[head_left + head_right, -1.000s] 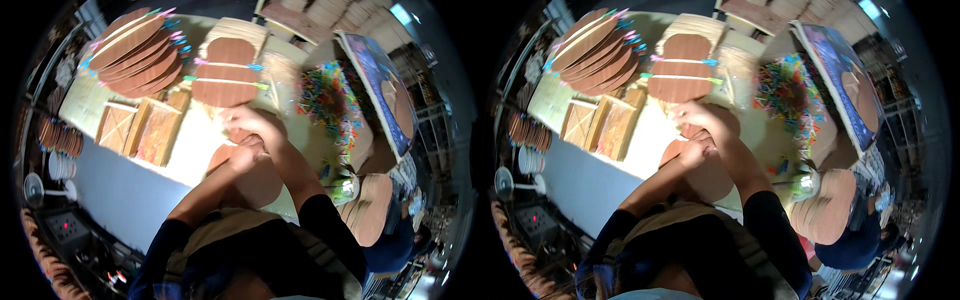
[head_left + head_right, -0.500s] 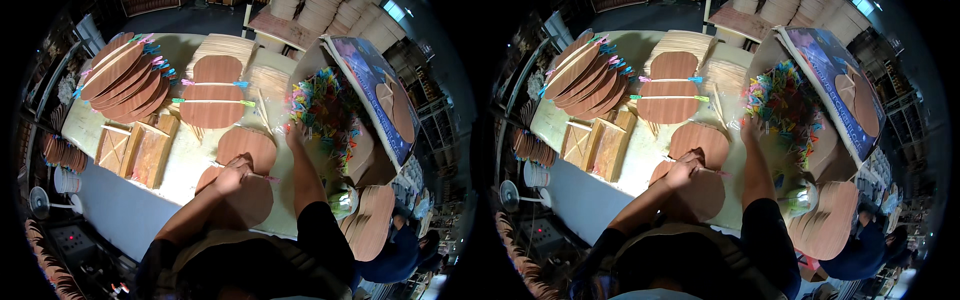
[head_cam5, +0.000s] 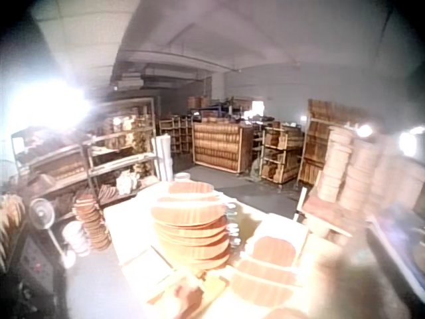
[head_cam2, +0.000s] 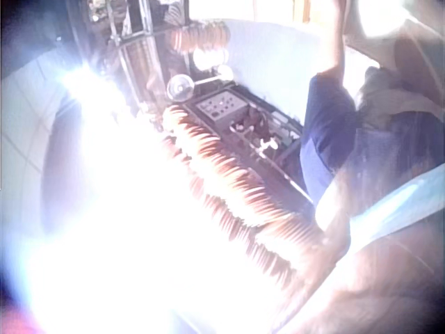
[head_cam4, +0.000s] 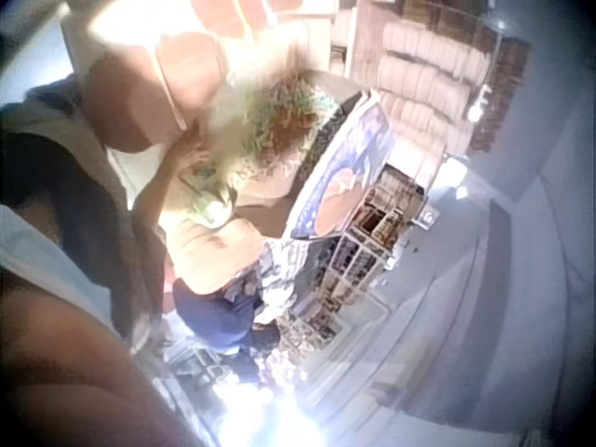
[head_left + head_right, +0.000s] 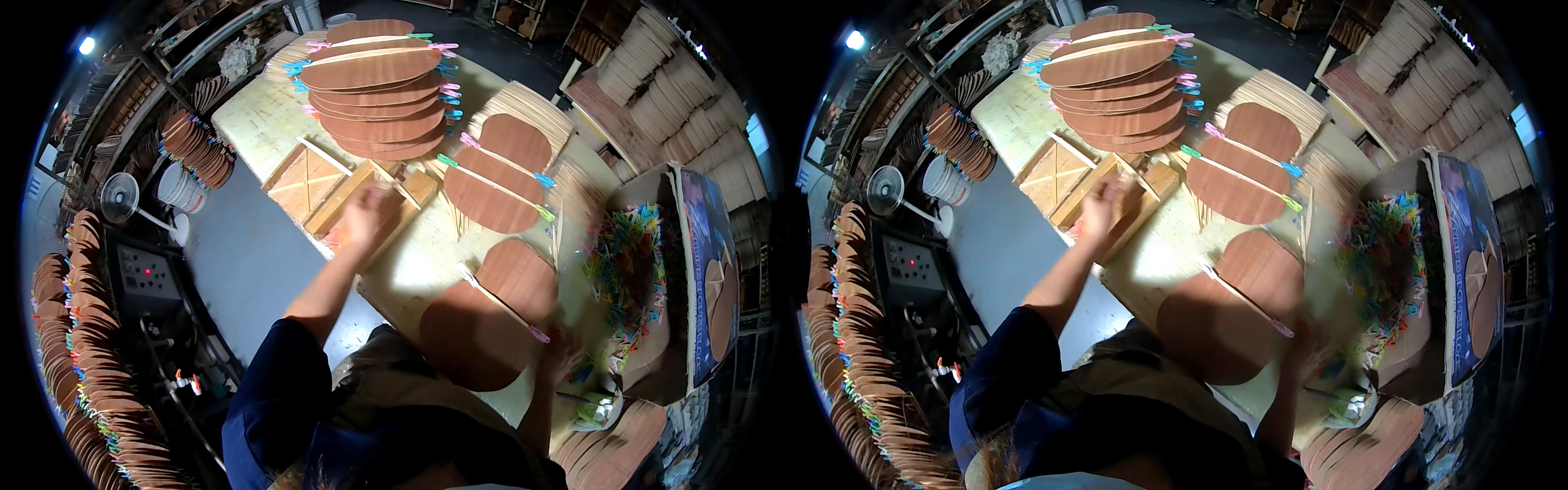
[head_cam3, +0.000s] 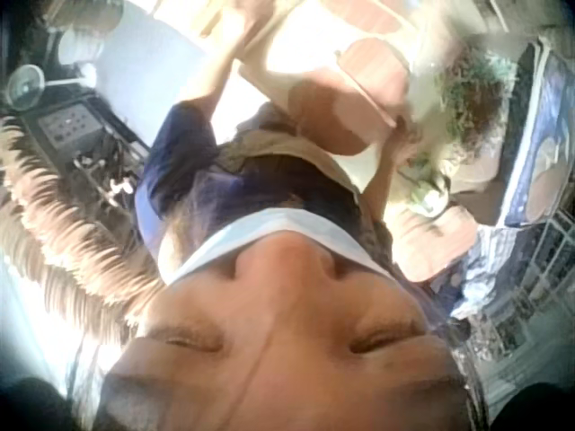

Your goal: The person assembles wooden guitar-shaped parts by inserting thin wooden sticks into pre-drilled holes and securing them with colorful plastic clips. The person works at a table in a workshop, handling the parts one by one and stacking the completed units.

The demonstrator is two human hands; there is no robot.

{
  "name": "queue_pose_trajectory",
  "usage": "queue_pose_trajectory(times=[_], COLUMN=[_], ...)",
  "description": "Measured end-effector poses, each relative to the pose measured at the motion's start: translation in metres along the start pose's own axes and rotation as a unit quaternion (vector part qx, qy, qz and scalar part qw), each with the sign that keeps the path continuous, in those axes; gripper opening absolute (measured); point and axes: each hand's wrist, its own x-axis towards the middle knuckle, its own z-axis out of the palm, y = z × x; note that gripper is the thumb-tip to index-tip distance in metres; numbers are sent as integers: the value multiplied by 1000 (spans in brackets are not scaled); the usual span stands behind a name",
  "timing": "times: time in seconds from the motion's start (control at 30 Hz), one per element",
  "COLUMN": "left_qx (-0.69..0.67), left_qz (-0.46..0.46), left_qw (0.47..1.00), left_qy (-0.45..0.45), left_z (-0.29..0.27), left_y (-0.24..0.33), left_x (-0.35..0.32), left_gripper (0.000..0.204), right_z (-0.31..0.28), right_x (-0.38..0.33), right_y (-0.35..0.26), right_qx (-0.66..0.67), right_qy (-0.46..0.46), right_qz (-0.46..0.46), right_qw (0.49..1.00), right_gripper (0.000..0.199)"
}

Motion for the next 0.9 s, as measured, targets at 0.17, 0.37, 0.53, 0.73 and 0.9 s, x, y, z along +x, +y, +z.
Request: queue_pose_trajectory(times=[0.17, 0.37, 0.53, 0.73, 0.9], left_qx=[81, -4, -128, -239, -56], left_qz=[-106, -248, -334, -65, 66], left_qw=[951, 952, 918, 935, 982], left_qy=[280, 180, 173, 255, 170], left_z=[-84, -67, -123, -105, -67], left_y=[-104, -128, -167, -97, 21], left_x=[148, 213, 230, 166, 40], left_gripper=[26, 32, 23, 3, 17], right_z=[6, 7, 3, 15, 18], right_x=[-4, -9, 5, -5, -11], right_y=[10, 15, 5, 9, 23], right_qx=[-42, 27, 82, 50, 191], right_qy=[-96, 73, 22, 42, 104], right_qz=[47, -182, -182, -71, 36], right_qw=[993, 980, 980, 995, 975], right_gripper=[38, 38, 19, 12, 16])
